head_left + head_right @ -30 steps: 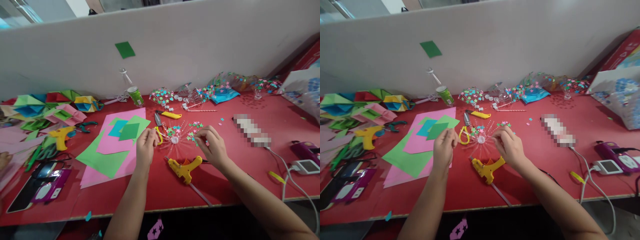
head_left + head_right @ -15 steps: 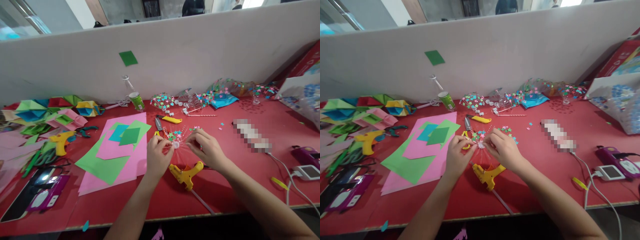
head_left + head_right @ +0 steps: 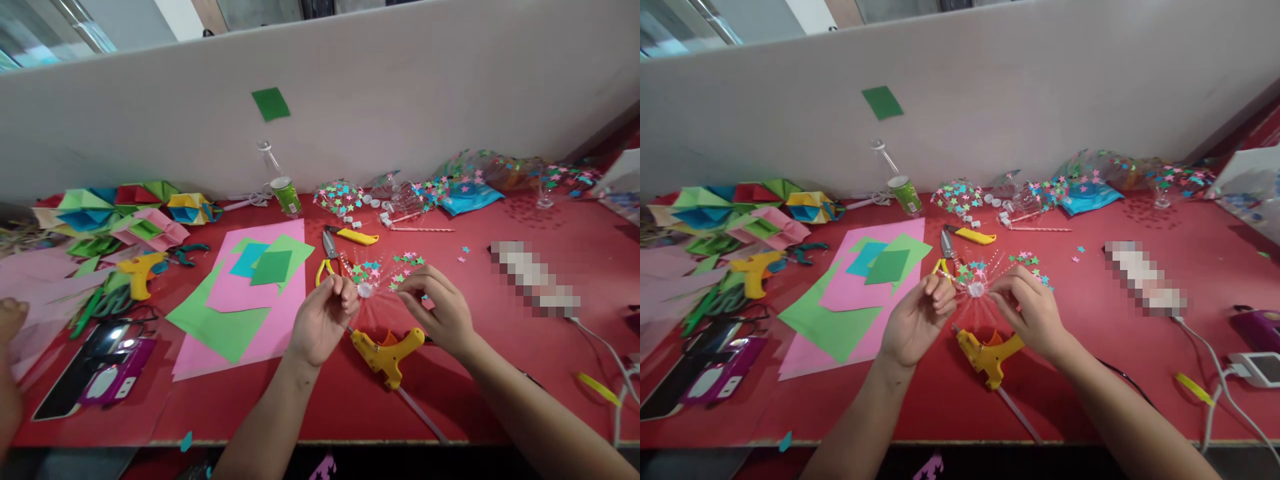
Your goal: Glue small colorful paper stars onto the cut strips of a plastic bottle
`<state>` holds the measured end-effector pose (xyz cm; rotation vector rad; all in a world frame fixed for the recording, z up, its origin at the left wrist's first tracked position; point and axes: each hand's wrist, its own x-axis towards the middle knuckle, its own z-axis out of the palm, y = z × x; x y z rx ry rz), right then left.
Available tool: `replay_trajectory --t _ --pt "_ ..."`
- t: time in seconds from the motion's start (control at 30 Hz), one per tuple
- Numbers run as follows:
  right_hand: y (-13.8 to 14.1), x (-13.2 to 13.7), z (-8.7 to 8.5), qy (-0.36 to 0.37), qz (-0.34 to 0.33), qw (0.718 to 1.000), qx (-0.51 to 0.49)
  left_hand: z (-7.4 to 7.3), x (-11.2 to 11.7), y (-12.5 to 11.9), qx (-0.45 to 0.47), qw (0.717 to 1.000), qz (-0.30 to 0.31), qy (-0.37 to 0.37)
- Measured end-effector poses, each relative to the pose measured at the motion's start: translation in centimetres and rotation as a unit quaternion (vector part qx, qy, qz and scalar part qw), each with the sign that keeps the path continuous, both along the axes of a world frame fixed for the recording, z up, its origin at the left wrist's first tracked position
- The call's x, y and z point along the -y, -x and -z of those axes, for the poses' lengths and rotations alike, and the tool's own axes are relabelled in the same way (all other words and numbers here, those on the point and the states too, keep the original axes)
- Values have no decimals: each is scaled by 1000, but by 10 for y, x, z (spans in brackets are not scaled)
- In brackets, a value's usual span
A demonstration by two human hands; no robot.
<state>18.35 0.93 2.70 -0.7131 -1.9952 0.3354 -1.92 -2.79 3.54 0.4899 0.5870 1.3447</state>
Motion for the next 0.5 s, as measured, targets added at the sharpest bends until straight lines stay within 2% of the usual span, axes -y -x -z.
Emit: replay_trajectory --t 0.27,0.5 --pt "0 0 -3 -8 -4 1000 6 -5 5 -4 63 997 40 -11" --pt "-1 -1 -4 -20 1 1000 11 -4 7 -8 40 999 7 -29"
